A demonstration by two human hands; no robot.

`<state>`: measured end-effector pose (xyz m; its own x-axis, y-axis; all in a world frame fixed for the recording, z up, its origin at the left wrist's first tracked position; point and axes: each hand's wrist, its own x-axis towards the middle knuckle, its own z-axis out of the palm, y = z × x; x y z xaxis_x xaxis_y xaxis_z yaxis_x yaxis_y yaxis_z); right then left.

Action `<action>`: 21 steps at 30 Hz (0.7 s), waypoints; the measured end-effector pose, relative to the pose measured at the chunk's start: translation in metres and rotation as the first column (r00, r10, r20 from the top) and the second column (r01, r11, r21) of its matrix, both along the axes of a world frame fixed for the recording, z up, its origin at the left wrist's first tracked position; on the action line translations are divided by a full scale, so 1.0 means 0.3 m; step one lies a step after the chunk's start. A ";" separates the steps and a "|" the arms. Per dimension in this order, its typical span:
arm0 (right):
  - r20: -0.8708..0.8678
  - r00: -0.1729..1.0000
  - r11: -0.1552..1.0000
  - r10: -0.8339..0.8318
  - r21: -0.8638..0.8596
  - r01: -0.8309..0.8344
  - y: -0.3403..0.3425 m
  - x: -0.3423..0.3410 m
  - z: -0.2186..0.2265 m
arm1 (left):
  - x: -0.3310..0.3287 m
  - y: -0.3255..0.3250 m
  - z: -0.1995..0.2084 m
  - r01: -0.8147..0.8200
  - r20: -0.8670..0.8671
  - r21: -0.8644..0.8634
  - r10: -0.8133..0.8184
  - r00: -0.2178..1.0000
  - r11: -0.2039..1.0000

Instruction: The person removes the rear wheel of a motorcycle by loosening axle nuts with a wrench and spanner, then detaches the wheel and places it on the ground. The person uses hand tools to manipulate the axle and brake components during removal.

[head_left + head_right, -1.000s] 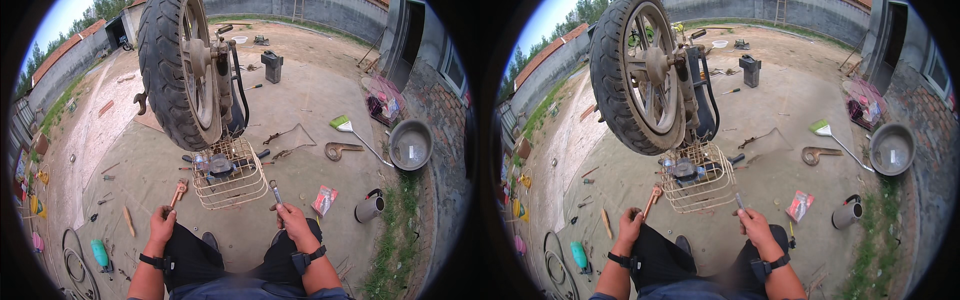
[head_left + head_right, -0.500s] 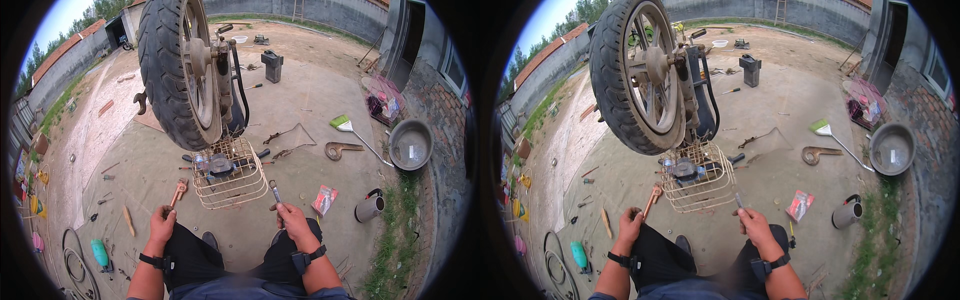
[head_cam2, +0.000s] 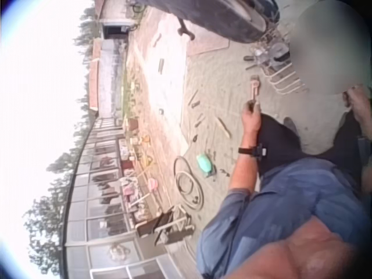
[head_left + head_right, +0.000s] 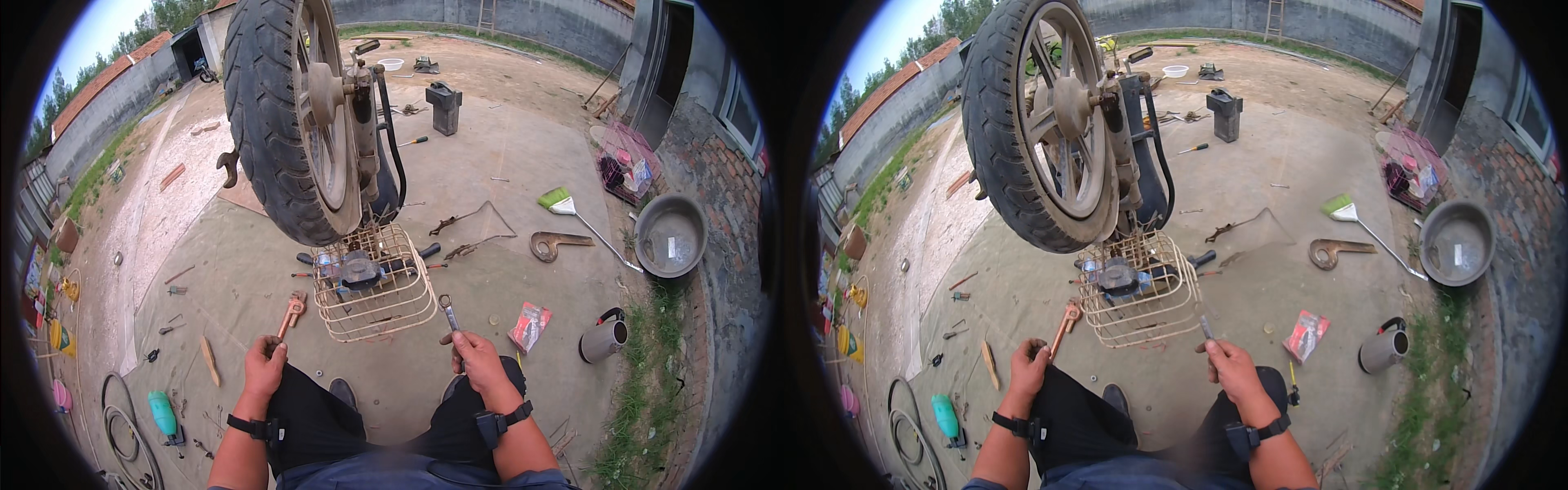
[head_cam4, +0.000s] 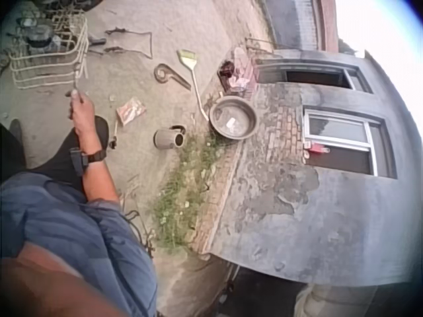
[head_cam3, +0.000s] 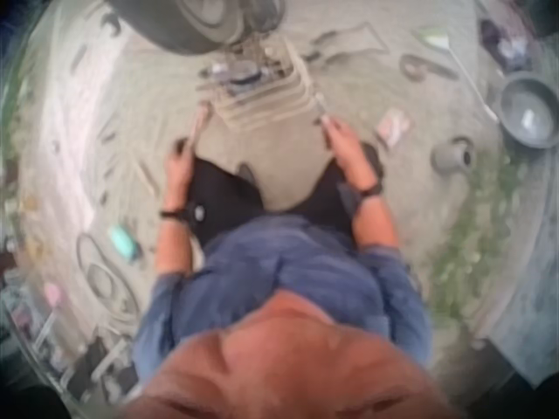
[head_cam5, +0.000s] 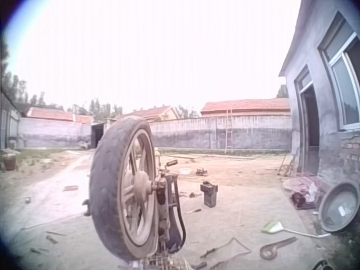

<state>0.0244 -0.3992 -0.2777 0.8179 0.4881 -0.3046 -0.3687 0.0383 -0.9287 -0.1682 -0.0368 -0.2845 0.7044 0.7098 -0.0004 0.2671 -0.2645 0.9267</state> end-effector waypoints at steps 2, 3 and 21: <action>-0.005 1.000 1.000 -0.003 0.011 0.003 0.000 -0.001 -0.001 | 0.001 -0.003 0.004 0.000 -0.001 0.003 0.000 1.000 1.000; -0.007 1.000 1.000 -0.004 0.017 0.004 -0.001 -0.002 -0.002 | 0.001 -0.005 0.008 0.001 0.000 0.004 -0.001 1.000 1.000; -0.008 1.000 1.000 -0.007 0.022 0.007 -0.001 -0.004 0.002 | -0.001 0.000 -0.002 0.008 0.021 -0.020 -0.007 1.000 1.000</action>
<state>0.0233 -0.3995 -0.2771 0.8188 0.4892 -0.3005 -0.3761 0.0616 -0.9245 -0.1686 -0.0367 -0.2850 0.7096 0.7046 0.0001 0.2461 -0.2480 0.9370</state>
